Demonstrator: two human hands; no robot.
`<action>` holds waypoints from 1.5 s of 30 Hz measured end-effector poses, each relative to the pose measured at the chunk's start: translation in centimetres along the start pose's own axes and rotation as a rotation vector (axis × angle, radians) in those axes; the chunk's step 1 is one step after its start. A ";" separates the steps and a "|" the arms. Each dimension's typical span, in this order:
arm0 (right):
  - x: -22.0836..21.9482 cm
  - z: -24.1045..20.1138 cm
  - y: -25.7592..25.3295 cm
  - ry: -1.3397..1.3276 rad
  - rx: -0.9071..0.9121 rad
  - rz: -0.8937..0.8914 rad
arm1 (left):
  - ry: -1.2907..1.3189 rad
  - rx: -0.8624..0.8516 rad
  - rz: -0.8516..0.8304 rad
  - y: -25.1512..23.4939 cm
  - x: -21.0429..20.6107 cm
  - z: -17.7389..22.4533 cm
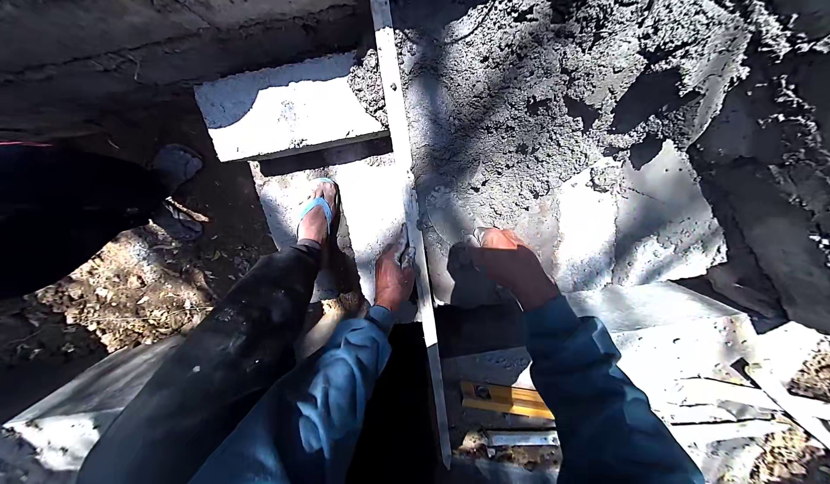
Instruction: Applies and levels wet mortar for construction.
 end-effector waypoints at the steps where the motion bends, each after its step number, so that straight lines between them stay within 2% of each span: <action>1: -1.1 -0.4 0.0 0.052 -0.024 -0.054 | -0.002 0.005 -0.007 0.0 0.0 -0.1; 5: -4.1 0.3 1.5 0.125 -0.029 -0.110 | 0.000 -0.014 -0.005 -0.2 -0.1 -0.5; 15: -8.5 2.0 4.9 0.212 -0.060 -0.169 | -0.004 -0.024 0.003 -0.3 -0.1 -0.3; 17: -7.4 3.6 6.6 0.168 -0.055 -0.107 | -0.012 0.024 -0.020 0.6 -0.3 -0.5; 20: -5.6 7.1 6.5 -0.081 -0.136 0.114 | 0.012 0.018 -0.032 2.9 -1.2 -1.8; 22: -5.7 8.3 4.6 -0.213 -0.164 0.086 | 0.024 0.009 -0.039 3.4 -1.9 -2.7; 25: -7.1 6.8 2.8 -0.225 -0.120 0.039 | 0.003 0.005 -0.054 2.9 -1.9 -2.8; 33: -10.4 4.1 5.3 0.063 -0.175 -0.119 | -0.031 0.016 -0.041 2.9 -2.1 -3.1; 36: -6.2 5.0 7.2 0.119 -0.166 -0.087 | -0.039 -0.005 -0.042 2.8 -1.9 -2.7; 39: 2.2 7.7 9.2 0.139 -0.166 0.299 | -0.027 -0.029 -0.037 3.0 -1.6 -2.6; 41: 8.7 9.8 8.7 0.179 -0.163 0.512 | -0.026 -0.044 -0.039 3.1 -1.6 -2.7; 45: 19.4 10.1 4.1 0.328 -0.157 0.748 | -0.043 -0.049 -0.031 3.2 -1.6 -2.7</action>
Point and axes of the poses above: each hand's wrist, its own y-axis away from the middle knuckle, its own x-axis out of the back of the hand, z = x × y, the point moved 5 cm from there along -y, towards the middle knuckle, and after that the axes turned 7 degrees about x, right-handed, at the moved point
